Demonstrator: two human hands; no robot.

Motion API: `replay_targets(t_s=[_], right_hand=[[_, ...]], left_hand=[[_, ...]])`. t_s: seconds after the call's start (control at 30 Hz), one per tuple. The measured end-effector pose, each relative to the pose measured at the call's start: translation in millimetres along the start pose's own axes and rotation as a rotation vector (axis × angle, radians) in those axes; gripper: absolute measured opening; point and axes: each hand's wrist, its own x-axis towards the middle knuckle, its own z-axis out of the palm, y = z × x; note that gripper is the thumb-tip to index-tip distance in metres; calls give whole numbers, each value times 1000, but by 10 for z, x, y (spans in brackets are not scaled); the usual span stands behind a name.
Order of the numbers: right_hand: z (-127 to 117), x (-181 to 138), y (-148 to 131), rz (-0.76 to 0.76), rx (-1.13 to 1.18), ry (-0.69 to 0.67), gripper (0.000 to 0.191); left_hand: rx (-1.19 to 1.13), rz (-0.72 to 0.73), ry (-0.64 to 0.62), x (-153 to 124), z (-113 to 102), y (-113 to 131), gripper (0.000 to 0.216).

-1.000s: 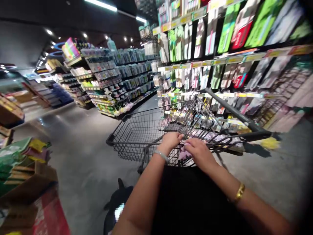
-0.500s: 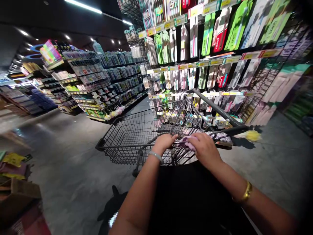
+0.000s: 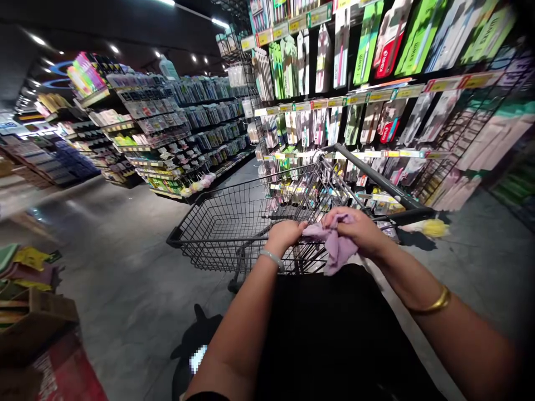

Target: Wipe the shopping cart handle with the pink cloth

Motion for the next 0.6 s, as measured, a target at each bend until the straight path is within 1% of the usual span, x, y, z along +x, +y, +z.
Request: replay_targets(t_s=[0.07, 0.13, 0.27, 0.33, 0.37, 0.4, 0.47, 0.5, 0.53, 0.57, 0.6], right_hand=[[-2, 47, -121, -32, 132, 51, 18], [38, 74, -227, -69, 203, 83, 23], [59, 139, -404, -138, 312, 194, 25], [37, 208, -431, -200, 288, 250, 24], [32, 249, -412, -236, 212, 282, 24], [37, 289, -367, -279, 85, 320, 24], [86, 347, -203, -364, -283, 393, 24], [131, 356, -93, -393, -491, 399, 24], [187, 349, 27, -406, -686, 373, 22], [248, 327, 146, -384, -853, 299, 21], [308, 294, 258, -342, -987, 194, 21]], left_hand=[[-16, -1, 0, 10, 0, -4, 76], [-16, -3, -16, 17, -5, -3, 72], [30, 20, -64, -1, -19, 5, 55], [35, 28, -54, -18, -21, 7, 54], [31, 26, -47, -22, -20, 7, 57], [24, 23, -39, -22, -16, 5, 60], [23, 13, -18, -5, -2, -2, 66], [32, 16, -10, 10, 8, -8, 66], [47, 27, -6, 27, 17, -15, 64], [64, 40, -5, 42, 26, -24, 58], [81, 55, -6, 54, 34, -32, 50]])
